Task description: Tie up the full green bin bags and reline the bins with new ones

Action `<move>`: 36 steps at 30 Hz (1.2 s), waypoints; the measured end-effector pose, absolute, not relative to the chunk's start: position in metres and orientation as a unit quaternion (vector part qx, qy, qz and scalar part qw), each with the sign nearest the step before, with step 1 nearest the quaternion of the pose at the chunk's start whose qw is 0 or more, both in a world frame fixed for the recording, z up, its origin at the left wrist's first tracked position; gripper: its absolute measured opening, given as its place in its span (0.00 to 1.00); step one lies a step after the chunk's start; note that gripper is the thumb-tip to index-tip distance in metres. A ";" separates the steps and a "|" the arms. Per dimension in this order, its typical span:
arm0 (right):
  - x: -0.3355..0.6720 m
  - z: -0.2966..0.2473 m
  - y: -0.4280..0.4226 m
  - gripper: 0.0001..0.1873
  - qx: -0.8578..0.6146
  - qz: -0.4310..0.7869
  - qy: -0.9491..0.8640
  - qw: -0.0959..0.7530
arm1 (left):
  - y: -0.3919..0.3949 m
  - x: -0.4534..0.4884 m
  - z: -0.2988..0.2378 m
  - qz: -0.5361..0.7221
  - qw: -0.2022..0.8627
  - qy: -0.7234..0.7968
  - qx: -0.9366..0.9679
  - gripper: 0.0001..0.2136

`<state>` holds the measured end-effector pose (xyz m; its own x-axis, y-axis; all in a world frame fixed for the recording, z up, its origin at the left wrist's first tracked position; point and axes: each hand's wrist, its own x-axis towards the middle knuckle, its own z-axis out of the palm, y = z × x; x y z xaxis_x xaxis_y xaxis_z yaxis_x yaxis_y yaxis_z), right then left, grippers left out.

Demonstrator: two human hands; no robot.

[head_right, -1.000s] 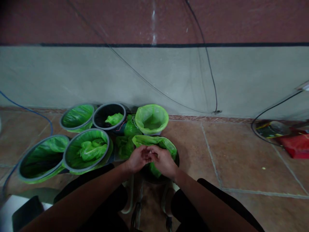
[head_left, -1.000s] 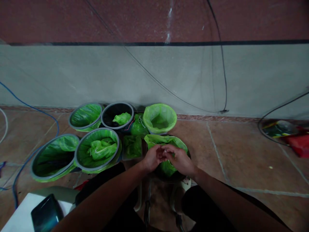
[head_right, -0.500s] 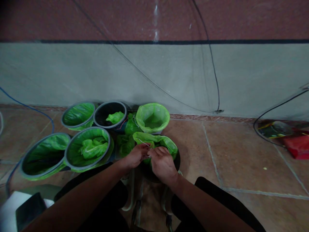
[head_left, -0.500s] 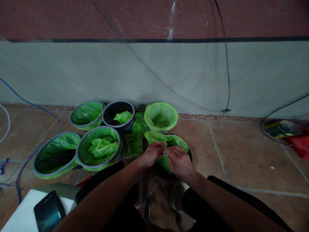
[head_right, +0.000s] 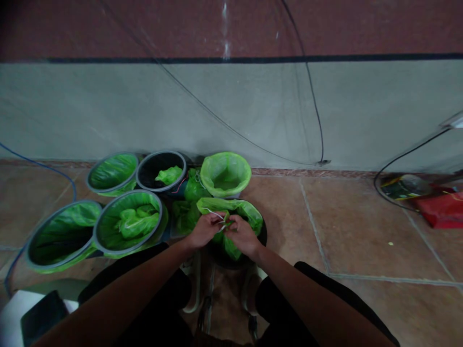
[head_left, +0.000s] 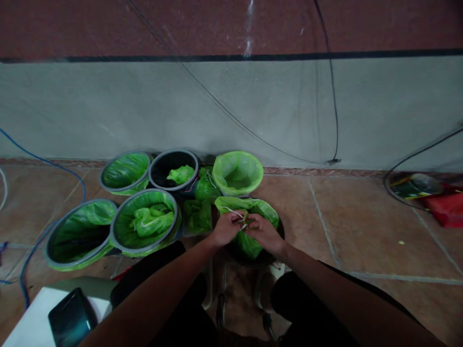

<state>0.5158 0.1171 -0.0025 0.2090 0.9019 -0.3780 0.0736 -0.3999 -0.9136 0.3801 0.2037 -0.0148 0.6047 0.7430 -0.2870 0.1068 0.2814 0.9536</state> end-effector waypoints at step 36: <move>0.526 0.008 0.114 0.12 -0.698 0.416 -0.502 0.297 | 0.191 0.377 -0.007 0.082 0.866 0.367 0.329 0.25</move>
